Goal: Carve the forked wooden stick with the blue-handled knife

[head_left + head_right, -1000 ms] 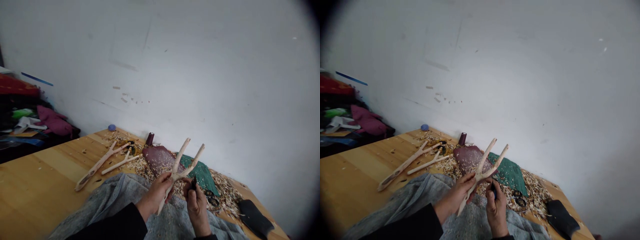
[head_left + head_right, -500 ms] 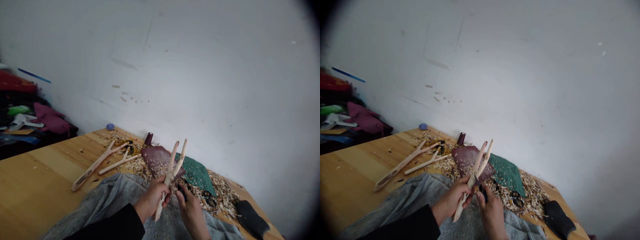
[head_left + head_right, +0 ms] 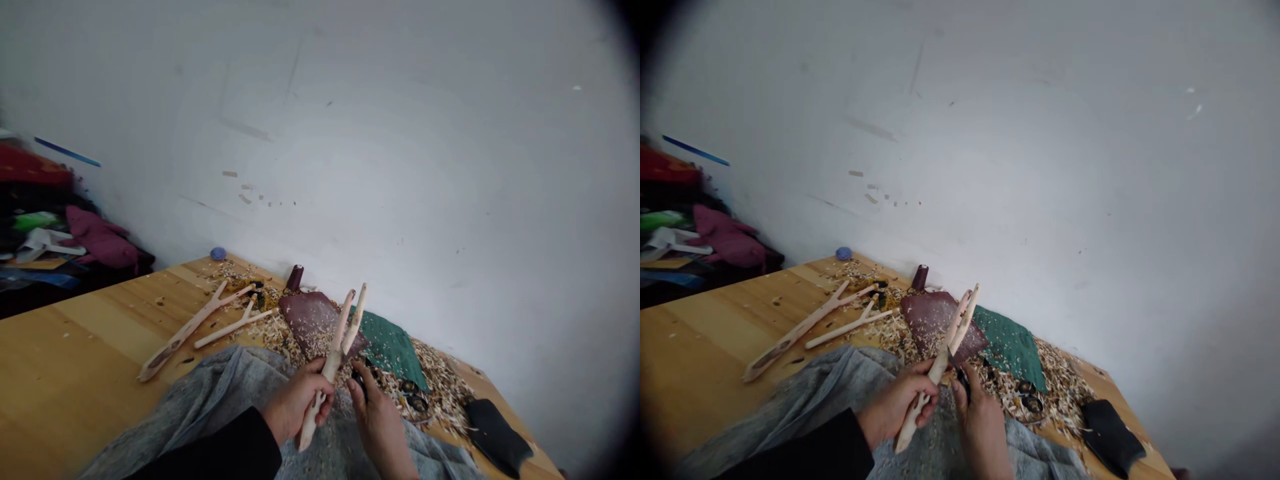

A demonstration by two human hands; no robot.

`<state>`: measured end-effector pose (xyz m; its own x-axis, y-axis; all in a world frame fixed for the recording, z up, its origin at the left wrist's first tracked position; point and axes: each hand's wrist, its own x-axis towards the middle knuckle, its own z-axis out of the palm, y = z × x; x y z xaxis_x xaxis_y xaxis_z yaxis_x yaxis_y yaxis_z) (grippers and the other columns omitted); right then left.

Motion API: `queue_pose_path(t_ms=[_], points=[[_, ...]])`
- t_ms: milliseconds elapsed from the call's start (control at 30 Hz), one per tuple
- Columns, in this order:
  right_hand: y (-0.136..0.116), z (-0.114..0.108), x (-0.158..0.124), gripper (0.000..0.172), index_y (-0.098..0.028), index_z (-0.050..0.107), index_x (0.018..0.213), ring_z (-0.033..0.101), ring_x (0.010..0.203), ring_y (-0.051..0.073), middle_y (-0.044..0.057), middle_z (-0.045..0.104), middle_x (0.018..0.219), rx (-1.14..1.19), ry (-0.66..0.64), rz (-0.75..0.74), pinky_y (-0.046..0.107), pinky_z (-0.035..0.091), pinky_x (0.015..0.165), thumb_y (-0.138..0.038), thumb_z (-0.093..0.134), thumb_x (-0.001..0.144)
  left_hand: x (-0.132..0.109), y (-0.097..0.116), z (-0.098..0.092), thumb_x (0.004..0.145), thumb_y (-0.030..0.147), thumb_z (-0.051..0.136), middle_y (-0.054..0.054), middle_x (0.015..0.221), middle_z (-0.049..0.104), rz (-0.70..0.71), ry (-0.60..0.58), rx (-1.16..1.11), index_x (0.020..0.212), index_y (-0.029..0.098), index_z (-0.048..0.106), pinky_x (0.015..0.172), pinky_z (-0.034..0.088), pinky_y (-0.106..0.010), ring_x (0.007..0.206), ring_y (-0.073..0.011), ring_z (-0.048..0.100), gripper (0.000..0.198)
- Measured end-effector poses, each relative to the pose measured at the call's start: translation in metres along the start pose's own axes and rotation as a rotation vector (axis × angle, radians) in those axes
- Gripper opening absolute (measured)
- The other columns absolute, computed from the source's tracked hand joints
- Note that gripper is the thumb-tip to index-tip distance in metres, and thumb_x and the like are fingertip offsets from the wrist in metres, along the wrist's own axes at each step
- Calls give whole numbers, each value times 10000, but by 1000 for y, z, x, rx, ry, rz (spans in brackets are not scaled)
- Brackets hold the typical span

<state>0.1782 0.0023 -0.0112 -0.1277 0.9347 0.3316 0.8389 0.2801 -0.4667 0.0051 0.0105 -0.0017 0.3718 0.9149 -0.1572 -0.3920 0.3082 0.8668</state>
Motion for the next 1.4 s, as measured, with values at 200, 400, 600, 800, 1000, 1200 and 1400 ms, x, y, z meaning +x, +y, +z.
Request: queue_pose_path(t_ms=[200,400,600,800,1000,1200,1400], points=[[5,10,0,413,-229,654,1258,749,908,209,80,761,1118,-25,13,-161,255,539,746,-383,363,1009,-6,-5,-8,596,317,571,100,527,475,-186,-73,-51,1125,265,489,340,249,-168,356,-79,300,538],[-1,24,-5,358,-255,655,1269,754,792,204,59,782,999,-206,-67,-183,229,507,639,-297,430,994,-7,1,-14,578,282,626,112,523,441,-158,6,21,1110,243,500,359,217,-158,364,-60,295,548],[3,16,-4,411,-215,637,1236,741,718,203,67,772,860,-204,44,-121,231,473,589,-350,301,1042,-12,3,-9,560,253,606,110,512,448,-165,22,128,870,248,459,337,229,-170,343,-58,310,343],[-7,12,-6,365,-266,668,1144,733,740,169,40,771,906,-145,-36,-222,203,471,624,-353,327,1048,-12,4,-11,623,250,637,110,521,444,-182,-4,164,834,240,471,344,229,-161,340,-48,310,268],[-6,10,-7,390,-246,670,1182,730,743,169,57,766,907,-247,89,-244,205,479,625,-342,317,1048,-11,3,-13,646,252,606,101,479,435,-164,-70,202,741,239,448,319,264,-176,306,-61,307,184],[-2,14,-8,421,-223,676,1211,735,742,170,75,771,964,-247,161,-236,213,487,616,-379,319,1052,-13,9,-17,602,243,576,94,453,442,-221,-175,186,735,239,458,287,304,-179,298,-76,326,178],[6,2,-5,498,-181,699,1163,747,760,201,117,771,1034,-171,407,-123,256,535,651,-450,298,1039,-16,8,-17,590,268,640,91,458,468,-234,-269,202,745,231,493,283,338,-180,300,-77,354,217]])
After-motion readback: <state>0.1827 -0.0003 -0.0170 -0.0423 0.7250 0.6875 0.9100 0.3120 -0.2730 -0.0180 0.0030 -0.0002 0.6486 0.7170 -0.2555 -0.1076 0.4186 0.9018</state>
